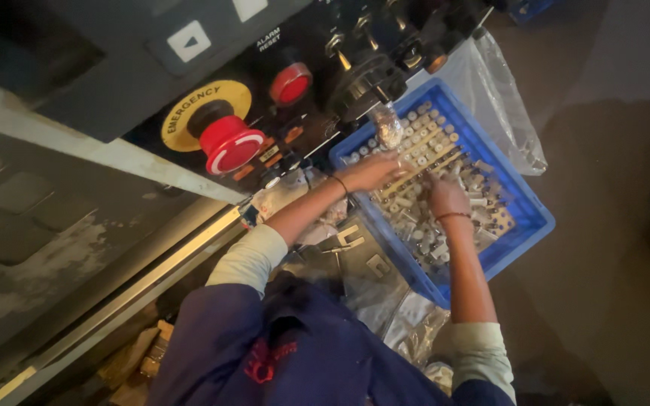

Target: The person opens a machine door, removes a metal rod, and then sorts small cylindrical metal parts from a blue tray into a plastic bag. They repeatedly pick up parts and place them into the bag, occasionally adjusting the tray and bag.

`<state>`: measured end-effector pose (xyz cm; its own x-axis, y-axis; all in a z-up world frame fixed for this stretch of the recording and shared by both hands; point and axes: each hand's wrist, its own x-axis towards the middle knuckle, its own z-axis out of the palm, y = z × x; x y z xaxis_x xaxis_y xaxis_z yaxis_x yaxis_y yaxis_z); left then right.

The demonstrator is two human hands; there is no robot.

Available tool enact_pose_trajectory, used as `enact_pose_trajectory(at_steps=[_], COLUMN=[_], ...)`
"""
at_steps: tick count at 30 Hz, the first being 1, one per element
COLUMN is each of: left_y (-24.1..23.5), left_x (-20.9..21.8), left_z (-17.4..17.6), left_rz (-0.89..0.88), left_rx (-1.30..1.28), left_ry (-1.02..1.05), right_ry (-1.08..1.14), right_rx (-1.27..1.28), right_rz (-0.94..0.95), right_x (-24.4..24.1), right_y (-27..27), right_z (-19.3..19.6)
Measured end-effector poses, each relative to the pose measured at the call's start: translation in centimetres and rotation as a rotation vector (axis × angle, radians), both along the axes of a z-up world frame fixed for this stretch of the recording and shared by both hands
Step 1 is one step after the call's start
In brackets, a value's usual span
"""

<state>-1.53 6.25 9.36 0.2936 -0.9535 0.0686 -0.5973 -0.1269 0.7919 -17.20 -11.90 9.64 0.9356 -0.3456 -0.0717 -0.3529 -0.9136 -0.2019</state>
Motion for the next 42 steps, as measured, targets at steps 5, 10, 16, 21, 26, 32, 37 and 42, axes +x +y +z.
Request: enact_pose_trajectory(at_steps=[5,10,16,21,26,32,37,42], left_y=[0.1,-0.2,-0.2,-1.2,-0.7,6.0,14.8,19.7], left_x=[-0.5,-0.7,-0.2,-1.0,-2.6,-5.8,-9.6,-11.0], left_z=[0.2,-0.6,-1.9,-5.0,-3.7,4.8,10.6,9.7], left_rz=[0.261,0.297,0.274,0.197,0.206,0.170,0.282,0.356], left_rx=[-0.171,-0.134,-0.231,-0.227,-0.031,-0.287,-0.444,-0.362], left_ry=[-0.105,0.076,0.086,-0.324,-0.634,-0.454,-0.434,-0.357], right_ry=[-0.543,-0.701,-0.669,-0.559,-0.573,-0.407,-0.538,-0.616], right_rx=[0.465,0.600,0.451,0.297,-0.034,-0.309,-0.059,0.201], right_rz=[-0.147,-0.129,-0.069,-0.089,0.055,-0.065,0.072,0.202], right_x=[2.1,2.5,1.9,1.6,1.7,1.8,0.7,-1.1], right_y=[0.3,2.6,2.0,2.3,4.0,6.3,9.0,12.9], right_z=[-0.8,-2.3,-3.7,-4.4,-2.6,-0.7,1.6,3.1])
